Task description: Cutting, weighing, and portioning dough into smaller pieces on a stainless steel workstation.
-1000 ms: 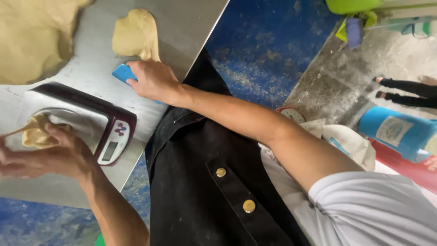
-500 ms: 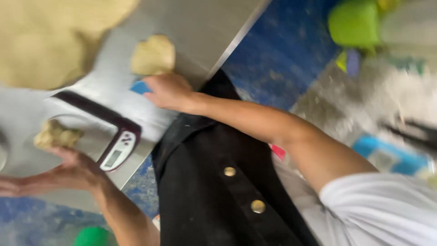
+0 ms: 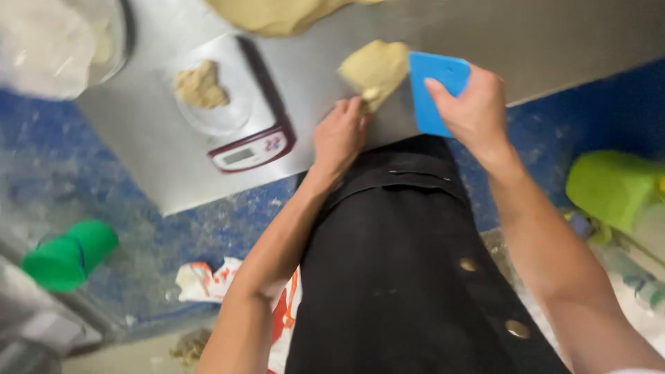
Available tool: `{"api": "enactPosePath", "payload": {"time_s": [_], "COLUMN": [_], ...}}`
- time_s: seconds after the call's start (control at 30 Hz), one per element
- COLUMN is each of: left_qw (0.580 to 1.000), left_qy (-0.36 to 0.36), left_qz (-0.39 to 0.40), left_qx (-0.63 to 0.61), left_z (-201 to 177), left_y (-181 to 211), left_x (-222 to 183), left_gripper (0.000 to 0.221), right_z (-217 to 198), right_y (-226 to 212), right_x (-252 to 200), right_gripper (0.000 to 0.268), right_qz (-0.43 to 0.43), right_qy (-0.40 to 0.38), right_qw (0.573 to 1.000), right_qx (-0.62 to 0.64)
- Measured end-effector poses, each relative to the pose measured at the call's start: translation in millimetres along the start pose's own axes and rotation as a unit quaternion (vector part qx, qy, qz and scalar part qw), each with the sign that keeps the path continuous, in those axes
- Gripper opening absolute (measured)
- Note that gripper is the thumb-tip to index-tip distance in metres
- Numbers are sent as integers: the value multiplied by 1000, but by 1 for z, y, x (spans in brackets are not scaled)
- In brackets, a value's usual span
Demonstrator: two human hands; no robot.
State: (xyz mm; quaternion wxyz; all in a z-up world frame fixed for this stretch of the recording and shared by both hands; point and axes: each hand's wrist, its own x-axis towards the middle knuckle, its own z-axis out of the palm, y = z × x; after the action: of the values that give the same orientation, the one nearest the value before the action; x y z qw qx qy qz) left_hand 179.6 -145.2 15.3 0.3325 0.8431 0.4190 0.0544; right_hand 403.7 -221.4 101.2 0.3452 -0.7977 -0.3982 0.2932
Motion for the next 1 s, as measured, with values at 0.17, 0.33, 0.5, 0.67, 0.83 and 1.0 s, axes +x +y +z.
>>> {"api": "enactPosePath", "payload": {"time_s": [0.17,0.33,0.5,0.67,0.83,1.0], "left_qw": [998,985,992,992,993,948], "left_qy": [46,89,116,127,63,307], "left_qz": [-4,32,35,-18,-99,-53], "left_qx": [-53,-141,-36,-18,4,65], "left_z": [-16,-9,-4,13,-27,-84], "left_y": [-8,-22,-15,-27,-31,-128], "left_x": [-14,-28,-28,-28,-40,-31], "left_gripper": [34,32,35,17,11,43], "right_z": [23,40,61,100,157,158], "right_y": [0,-13,-35,-36,-19,-33], "right_x": [-28,-39,-38,-21,26,27], "right_gripper": [26,29,24,23,29,25], "right_qz": [17,20,-44,-90,-140,-143], "right_qy": [-28,-62,-91,-114,-76,-90], "right_qw": [999,996,987,970,968,976], "right_qx": [-26,-65,-121,-196,-192,-136]}}
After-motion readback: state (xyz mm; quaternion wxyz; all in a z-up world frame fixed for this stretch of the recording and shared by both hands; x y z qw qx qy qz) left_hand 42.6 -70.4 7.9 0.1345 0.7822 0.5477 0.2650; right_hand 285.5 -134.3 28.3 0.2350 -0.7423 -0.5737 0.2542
